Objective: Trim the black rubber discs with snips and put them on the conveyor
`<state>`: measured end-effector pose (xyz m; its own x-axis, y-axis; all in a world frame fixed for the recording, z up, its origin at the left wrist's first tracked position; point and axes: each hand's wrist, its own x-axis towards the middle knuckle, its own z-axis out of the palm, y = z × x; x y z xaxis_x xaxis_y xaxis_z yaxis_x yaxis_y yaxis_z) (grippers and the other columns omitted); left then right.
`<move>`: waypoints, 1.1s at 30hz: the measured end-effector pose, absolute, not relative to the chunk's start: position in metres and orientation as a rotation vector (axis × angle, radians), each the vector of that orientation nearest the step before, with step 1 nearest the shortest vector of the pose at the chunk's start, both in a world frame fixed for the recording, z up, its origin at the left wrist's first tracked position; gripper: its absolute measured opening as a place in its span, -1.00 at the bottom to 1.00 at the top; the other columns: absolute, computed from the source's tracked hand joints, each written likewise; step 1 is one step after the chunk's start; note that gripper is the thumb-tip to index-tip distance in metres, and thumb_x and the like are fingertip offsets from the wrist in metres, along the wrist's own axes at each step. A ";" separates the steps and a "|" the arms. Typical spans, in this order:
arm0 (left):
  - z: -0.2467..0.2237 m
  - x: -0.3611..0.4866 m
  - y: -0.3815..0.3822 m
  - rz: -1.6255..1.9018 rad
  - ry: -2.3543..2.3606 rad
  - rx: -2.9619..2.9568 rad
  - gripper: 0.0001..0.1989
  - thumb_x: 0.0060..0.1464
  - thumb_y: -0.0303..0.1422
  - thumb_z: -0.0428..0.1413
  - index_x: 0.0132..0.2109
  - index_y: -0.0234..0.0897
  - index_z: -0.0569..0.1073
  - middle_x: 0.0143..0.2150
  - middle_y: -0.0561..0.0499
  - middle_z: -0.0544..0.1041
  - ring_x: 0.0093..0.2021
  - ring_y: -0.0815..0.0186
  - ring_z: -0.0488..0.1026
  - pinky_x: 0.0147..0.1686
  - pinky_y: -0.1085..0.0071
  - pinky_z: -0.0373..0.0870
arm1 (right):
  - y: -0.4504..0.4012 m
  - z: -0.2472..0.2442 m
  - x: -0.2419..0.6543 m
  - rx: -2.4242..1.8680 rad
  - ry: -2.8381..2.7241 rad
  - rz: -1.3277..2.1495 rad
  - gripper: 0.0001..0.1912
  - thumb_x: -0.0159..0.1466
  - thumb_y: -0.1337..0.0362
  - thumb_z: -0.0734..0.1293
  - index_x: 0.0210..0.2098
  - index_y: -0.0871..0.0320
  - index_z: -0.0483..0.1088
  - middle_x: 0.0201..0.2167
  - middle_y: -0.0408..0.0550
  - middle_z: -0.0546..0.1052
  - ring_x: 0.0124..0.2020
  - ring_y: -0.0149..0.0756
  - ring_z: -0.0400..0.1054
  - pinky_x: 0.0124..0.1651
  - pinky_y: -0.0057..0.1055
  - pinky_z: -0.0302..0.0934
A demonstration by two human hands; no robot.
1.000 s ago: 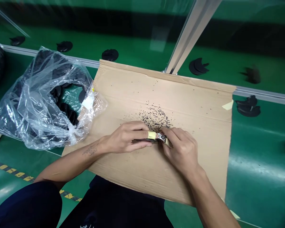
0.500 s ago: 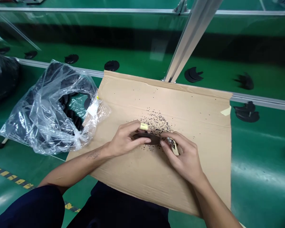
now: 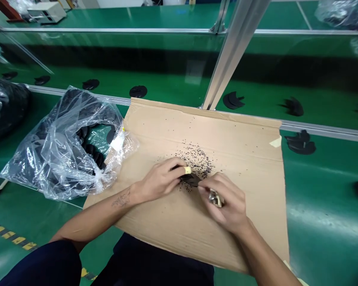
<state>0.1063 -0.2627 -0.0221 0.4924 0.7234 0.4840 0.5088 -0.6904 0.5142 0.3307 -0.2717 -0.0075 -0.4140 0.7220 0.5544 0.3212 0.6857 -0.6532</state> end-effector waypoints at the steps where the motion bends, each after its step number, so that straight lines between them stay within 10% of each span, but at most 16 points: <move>1: -0.021 0.106 -0.261 1.038 1.004 2.363 -0.72 0.19 -0.62 -0.01 -0.03 -0.29 0.45 -0.10 -0.11 0.52 -0.11 0.27 0.50 -0.16 0.34 0.54 | -0.270 -0.007 0.332 -0.856 -1.957 0.564 -0.79 0.26 0.49 0.34 -0.17 0.09 0.46 -0.42 -0.11 0.53 -0.43 -0.32 0.40 -0.34 -0.32 0.28; 33: -0.007 0.107 -0.263 1.119 0.714 1.986 -0.88 0.23 -0.54 0.14 -0.10 -0.33 0.52 -0.14 -0.13 0.54 -0.09 0.28 0.53 -0.10 0.34 0.54 | -0.268 -0.015 0.335 -1.119 -2.307 0.067 -0.70 0.31 0.50 0.22 -0.08 0.16 0.50 -0.46 -0.10 0.51 -0.43 -0.31 0.30 -0.31 -0.37 0.13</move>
